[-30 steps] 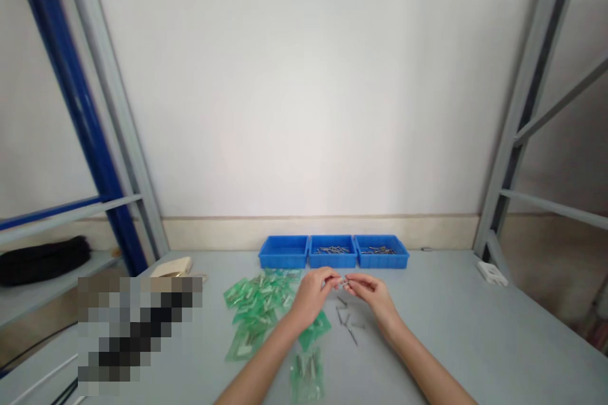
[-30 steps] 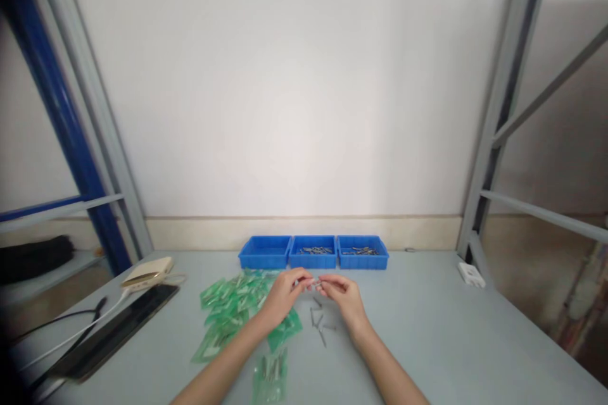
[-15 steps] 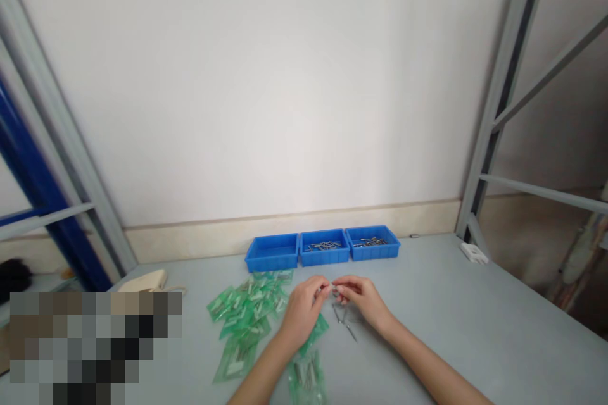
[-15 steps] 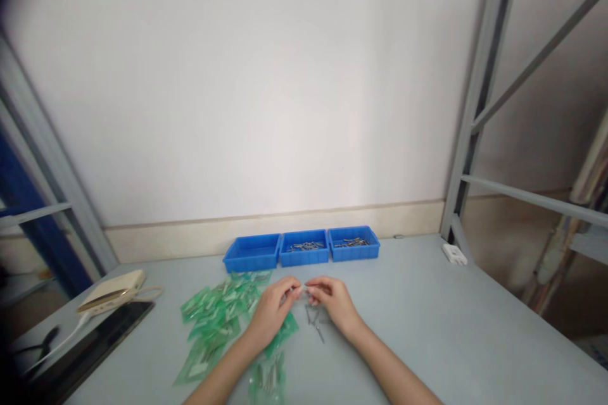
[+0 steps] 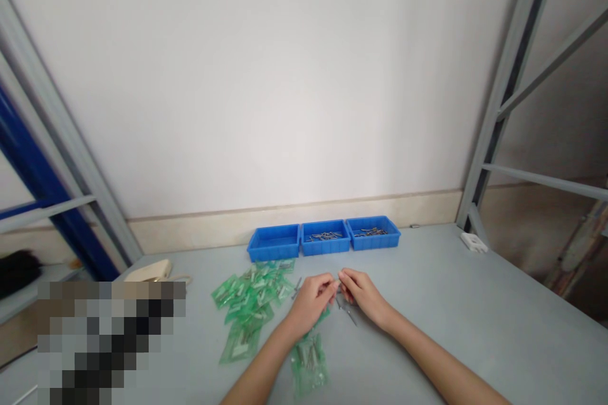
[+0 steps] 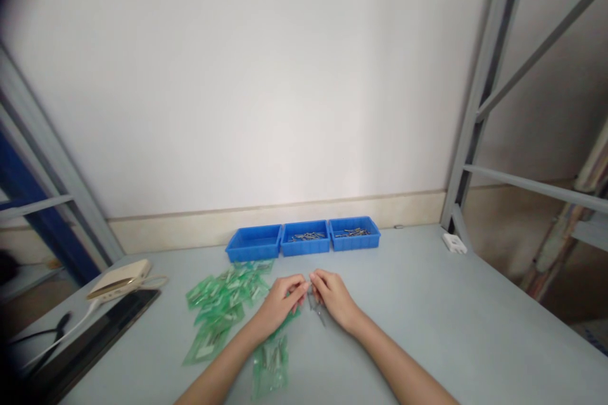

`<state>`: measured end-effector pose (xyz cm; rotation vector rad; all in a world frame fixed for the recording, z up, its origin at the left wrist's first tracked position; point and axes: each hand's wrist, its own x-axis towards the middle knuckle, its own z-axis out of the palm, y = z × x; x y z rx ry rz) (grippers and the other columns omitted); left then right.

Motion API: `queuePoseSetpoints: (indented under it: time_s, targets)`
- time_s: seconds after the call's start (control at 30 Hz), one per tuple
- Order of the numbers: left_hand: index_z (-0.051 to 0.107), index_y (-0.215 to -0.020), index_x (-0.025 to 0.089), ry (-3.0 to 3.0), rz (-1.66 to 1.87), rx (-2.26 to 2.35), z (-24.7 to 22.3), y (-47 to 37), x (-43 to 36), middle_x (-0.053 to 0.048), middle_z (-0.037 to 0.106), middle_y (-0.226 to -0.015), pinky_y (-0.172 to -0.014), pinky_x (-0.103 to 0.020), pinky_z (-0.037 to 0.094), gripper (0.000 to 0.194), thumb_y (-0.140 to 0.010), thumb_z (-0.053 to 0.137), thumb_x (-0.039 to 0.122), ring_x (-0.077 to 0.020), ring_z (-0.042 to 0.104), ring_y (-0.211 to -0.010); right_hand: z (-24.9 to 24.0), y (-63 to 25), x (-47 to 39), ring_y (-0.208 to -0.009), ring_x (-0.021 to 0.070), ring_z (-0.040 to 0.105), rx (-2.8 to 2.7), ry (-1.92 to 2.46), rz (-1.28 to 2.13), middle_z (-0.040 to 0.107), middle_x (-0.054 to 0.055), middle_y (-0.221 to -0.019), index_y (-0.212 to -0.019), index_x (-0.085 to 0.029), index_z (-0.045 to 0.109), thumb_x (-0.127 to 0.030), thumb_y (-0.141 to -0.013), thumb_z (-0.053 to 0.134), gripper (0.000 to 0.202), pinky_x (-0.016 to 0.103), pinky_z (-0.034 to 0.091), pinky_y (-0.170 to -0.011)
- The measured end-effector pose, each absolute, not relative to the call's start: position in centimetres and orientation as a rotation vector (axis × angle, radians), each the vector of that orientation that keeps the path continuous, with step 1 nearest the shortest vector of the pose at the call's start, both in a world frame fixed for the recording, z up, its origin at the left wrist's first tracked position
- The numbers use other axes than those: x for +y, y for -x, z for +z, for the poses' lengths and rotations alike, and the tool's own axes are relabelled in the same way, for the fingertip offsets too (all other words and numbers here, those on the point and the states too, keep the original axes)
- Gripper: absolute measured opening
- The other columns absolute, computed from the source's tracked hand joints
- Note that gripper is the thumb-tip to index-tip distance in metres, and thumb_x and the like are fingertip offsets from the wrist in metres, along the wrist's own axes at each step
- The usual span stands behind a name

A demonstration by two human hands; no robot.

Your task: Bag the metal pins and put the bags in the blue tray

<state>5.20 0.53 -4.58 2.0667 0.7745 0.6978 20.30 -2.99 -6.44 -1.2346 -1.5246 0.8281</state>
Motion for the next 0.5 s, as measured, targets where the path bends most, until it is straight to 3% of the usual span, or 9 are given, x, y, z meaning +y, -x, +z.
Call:
queuePoseSetpoints:
  time_s: [0.2, 0.37, 0.5]
  targets:
    - [0.054, -0.074, 0.016, -2.058, 0.866, 0.843, -4.45, -4.81, 1.34, 0.002, 0.052, -0.057, -0.052, -0.022, 0.035, 0.026, -0.083, 0.046, 0.039, -0.0104, 0.045, -0.048, -6.41, -20.27, -2.97, -0.048, 0.0115, 0.042, -1.473, 1.166, 0.887, 0.049, -0.005, -0.053, -0.082, -0.019, 0.050, -0.056, -0.081, 0.046, 0.037, 0.023, 0.033, -0.051]
    - [0.046, -0.061, 0.016, -2.048, 0.799, 0.792, -4.16, -4.79, 0.92, 0.003, 0.045, -0.050, -0.051, -0.021, 0.034, 0.036, -0.086, 0.040, 0.042, -0.0099, 0.043, -0.047, -5.92, -20.31, -3.38, -0.048, 0.0107, 0.040, -1.530, 1.233, 0.854, 0.043, -0.003, -0.049, -0.057, -0.018, 0.044, -0.055, -0.085, 0.037, 0.048, 0.024, 0.031, -0.052]
    - [0.050, -0.063, 0.016, -2.072, 0.802, 0.794, -4.27, -4.89, 0.97, 0.003, 0.047, -0.053, -0.052, -0.021, 0.035, 0.037, -0.087, 0.039, 0.043, -0.0096, 0.043, -0.047, -5.78, -20.44, -3.38, -0.049, 0.0105, 0.040, -1.522, 1.233, 0.844, 0.043, -0.003, -0.050, -0.058, -0.018, 0.045, -0.053, -0.085, 0.039, 0.045, 0.024, 0.032, -0.053]
